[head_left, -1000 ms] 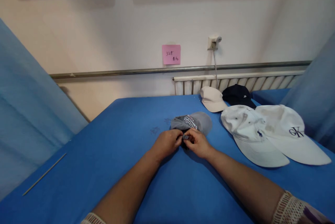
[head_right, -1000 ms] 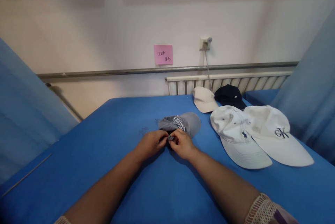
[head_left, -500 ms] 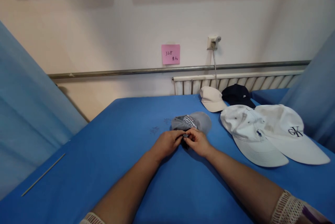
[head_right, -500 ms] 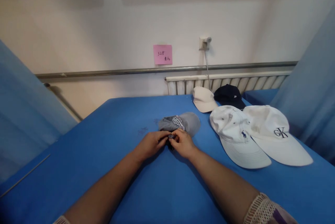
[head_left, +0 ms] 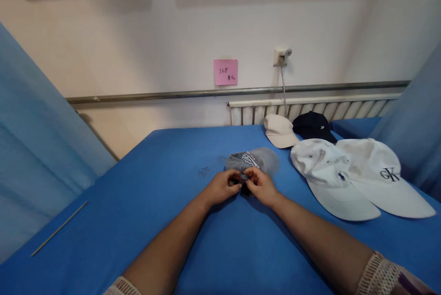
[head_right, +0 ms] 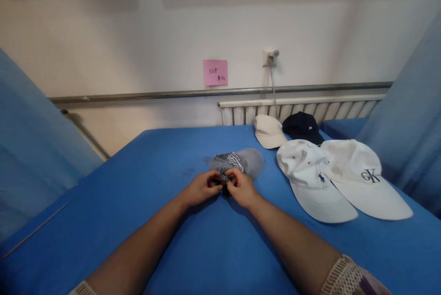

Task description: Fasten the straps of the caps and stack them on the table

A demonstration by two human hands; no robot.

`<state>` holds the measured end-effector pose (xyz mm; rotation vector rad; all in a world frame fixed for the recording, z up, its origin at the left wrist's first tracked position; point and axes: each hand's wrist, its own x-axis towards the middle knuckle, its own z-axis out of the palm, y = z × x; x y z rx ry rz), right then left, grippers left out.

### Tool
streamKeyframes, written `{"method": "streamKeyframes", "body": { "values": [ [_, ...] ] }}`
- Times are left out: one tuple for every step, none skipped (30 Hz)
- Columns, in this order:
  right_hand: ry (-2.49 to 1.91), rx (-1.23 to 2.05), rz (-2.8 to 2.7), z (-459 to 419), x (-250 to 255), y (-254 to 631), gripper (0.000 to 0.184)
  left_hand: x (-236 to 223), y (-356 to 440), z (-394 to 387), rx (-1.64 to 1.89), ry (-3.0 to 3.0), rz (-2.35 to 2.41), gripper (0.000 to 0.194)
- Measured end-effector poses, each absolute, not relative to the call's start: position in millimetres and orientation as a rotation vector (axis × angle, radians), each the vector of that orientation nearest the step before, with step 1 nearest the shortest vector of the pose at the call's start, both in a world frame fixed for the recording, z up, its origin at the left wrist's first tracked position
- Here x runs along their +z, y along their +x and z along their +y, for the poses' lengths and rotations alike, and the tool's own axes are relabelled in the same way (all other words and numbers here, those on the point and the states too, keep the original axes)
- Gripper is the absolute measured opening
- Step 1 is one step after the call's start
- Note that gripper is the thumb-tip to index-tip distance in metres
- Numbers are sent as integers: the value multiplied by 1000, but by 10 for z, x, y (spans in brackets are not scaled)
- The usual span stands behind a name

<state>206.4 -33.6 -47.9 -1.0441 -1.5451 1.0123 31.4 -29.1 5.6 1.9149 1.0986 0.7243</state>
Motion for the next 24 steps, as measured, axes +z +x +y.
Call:
{"method": "streamKeyframes", "body": {
  "values": [
    [-1023, 1012, -1563, -341, -468, 2066, 29, 75, 305, -308, 679, 2034, 1102, 14],
    [-1002, 1001, -1595, -351, -451, 2066, 33, 95, 290, -318, 649, 2136, 1129, 10],
    [-987, 981, -1633, -366, -428, 2066, 35, 114, 269, -318, 641, 2216, 1175, 9],
    [-979, 961, -1672, -385, -402, 2064, 36, 132, 241, -310, 656, 2275, 1238, 10],
    [-976, 945, -1708, -406, -375, 2061, 36, 150, 207, -295, 683, 2315, 1314, 10],
    [-973, 933, -1742, -427, -349, 2056, 37, 167, 171, -277, 712, 2339, 1398, 10],
    [-968, 926, -1774, -448, -325, 2051, 37, 182, 137, -257, 732, 2352, 1482, 10],
    [-960, 921, -1808, -467, -305, 2045, 36, 195, 108, -241, 733, 2362, 1558, 9],
    [-947, 913, -1841, -482, -290, 2039, 34, 205, 87, -229, 715, 2373, 1623, 9],
    [-933, 903, -1870, -494, -280, 2032, 31, 210, 76, -223, 681, 2389, 1674, 9],
    [-927, 897, -1884, -504, -273, 2025, 29, 213, 74, -221, 642, 2411, 1712, 10],
    [-929, 902, -1882, -511, -270, 2019, 28, 212, 81, -224, 606, 2433, 1738, 12],
    [-938, 918, -1866, -517, -267, 2012, 29, 210, 92, -229, 582, 2450, 1753, 13],
    [-953, 937, -1841, -523, -266, 2006, 31, 208, 106, -235, 572, 2455, 1754, 14],
    [-976, 944, -1817, -529, -263, 2002, 32, 207, 118, -241, 577, 2453, 1730, 14],
    [-1006, 931, -1803, -534, -260, 1999, 31, 207, 128, -246, 593, 2446, 1674, 14],
    [-1045, 887, -1802, -538, -256, 1999, 29, 209, 135, -252, 609, 2439, 1593, 15],
    [-1090, 815, -1808, -540, -252, 2002, 25, 212, 141, -257, 620, 2432, 1499, 16],
    [-1133, 723, -1817, -538, -250, 2008, 20, 216, 146, -264, 621, 2429, 1406, 17],
    [-1166, 630, -1823, -532, -249, 2018, 15, 219, 151, -272, 611, 2433, 1325, 18],
    [-1189, 554, -1822, -524, -251, 2029, 10, 221, 157, -280, 594, 2441, 1270, 19],
    [-1207, 505, -1815, -514, -255, 2040, 7, 221, 162, -286, 576, 2453, 1248, 20],
    [-1220, 483, -1808, -505, -260, 2049, 6, 218, 165, -289, 563, 2470, 1256, 19],
    [-1230, 481, -1809, -500, -263, 2054, 6, 214, 162, -287, 561, 2487, 1294, 19]
  ]
}}
